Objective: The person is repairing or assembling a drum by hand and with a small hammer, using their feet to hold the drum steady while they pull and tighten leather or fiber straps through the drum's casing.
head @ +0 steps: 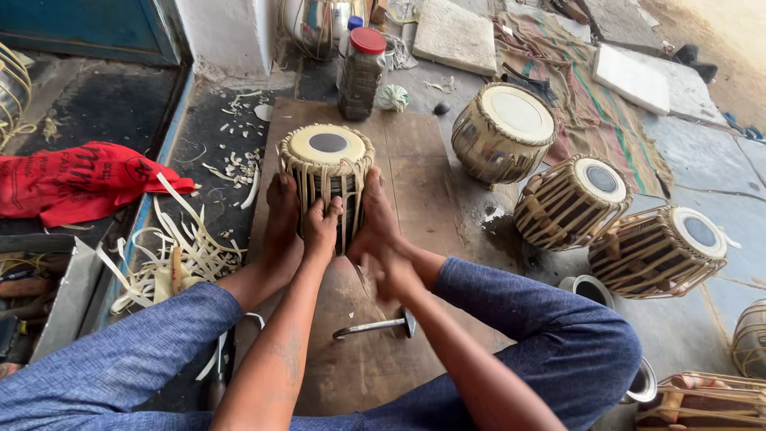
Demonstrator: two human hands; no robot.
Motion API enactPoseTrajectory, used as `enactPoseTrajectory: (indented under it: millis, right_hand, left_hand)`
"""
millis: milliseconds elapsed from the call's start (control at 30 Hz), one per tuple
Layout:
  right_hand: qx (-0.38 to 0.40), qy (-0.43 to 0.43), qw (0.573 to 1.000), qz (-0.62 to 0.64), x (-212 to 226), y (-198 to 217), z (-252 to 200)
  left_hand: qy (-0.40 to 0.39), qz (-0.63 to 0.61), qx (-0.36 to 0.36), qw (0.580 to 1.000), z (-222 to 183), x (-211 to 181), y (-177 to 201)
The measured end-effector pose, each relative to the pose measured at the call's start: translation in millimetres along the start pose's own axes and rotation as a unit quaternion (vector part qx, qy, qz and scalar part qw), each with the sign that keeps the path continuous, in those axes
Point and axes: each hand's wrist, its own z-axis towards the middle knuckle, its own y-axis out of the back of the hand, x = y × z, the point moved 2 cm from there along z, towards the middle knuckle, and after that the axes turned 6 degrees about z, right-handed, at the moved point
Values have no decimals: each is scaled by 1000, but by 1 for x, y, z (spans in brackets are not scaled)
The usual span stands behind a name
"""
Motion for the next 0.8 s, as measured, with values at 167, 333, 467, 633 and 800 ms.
enactPoseTrajectory:
  millis: [167, 333, 467, 633, 800]
  right_hand:
    - [189, -498, 820, 209, -111, -85, -81]
    - [119, -312, 889, 313, -103, -44, -62]
    - [23, -254, 873, 416, -37, 19, -73]
    - [15, -288, 876, 386, 51, 51, -96]
    - [4, -250, 891, 379, 78, 52, -105]
  left_hand:
    - [-20, 61, 11, 998, -7, 1, -7]
    - [2, 83, 12, 997, 3, -4, -7]
    - [-31, 87, 7, 996, 21, 0, -7]
    - [-8, 89, 7, 996, 48, -11, -17]
    - [19, 133, 22, 991, 57, -12, -25]
